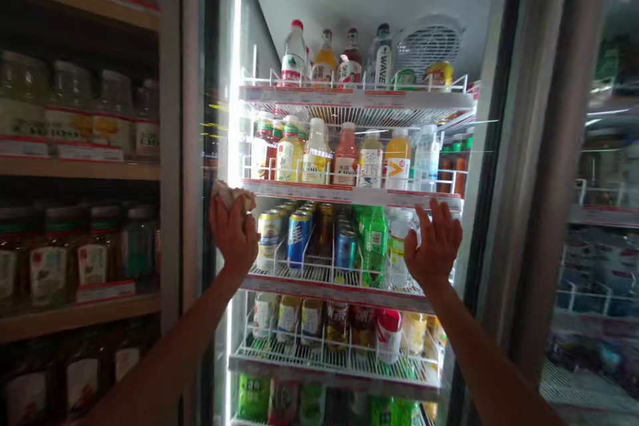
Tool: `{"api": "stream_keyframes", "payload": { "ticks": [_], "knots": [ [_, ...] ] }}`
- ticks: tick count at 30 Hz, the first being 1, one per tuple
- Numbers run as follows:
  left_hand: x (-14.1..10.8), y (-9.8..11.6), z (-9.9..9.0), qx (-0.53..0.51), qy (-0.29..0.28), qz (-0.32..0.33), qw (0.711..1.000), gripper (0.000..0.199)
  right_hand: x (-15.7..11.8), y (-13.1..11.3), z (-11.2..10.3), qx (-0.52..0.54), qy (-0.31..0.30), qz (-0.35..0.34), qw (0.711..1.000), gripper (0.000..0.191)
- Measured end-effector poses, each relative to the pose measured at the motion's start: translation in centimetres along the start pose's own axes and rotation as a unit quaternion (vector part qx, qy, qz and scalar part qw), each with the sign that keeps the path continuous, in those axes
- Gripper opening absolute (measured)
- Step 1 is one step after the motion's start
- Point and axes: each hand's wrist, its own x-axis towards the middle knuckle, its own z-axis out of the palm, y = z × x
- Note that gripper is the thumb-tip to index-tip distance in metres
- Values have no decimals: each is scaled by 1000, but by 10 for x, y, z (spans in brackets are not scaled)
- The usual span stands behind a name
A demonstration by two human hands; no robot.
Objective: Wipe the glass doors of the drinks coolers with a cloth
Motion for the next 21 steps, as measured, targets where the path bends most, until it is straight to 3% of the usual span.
{"api": "stream_keyframes", "payload": {
  "ticks": [3, 6, 8, 11, 13, 14, 16, 19, 21],
  "knots": [
    [-27, 44, -7, -55, -109, 200, 972, 49, -1, 2, 2, 5, -1, 0, 1000, 47],
    [-31, 51, -10, -82, -146, 300, 939, 46, -2, 3, 2, 7, -8, 4, 1000, 48],
    [-18, 33, -8, -71, -124, 255, 956, 45, -3, 3, 3, 1, -17, 8, 1000, 49],
    [10, 1, -1, -35, -52, 98, 993, 45, -3, 2, 2, -10, -20, 10, 1000, 49],
    [17, -3, 3, -23, -27, 29, 999, 46, -3, 2, 2, -8, -18, 13, 1000, 49],
    [15, 3, 3, -25, -34, 24, 999, 46, -3, 2, 2, -5, -20, 15, 1000, 49],
    [-2, 25, 0, -44, -82, 89, 992, 48, -3, 2, 1, 3, -23, 16, 1000, 49],
    [-37, 61, -9, -87, -168, 276, 942, 50, -3, 3, 1, 7, -21, 10, 1000, 49],
    [-47, 66, -14, -99, -186, 330, 920, 49, -3, 3, 2, 4, -18, 8, 1000, 48]
  ]
}}
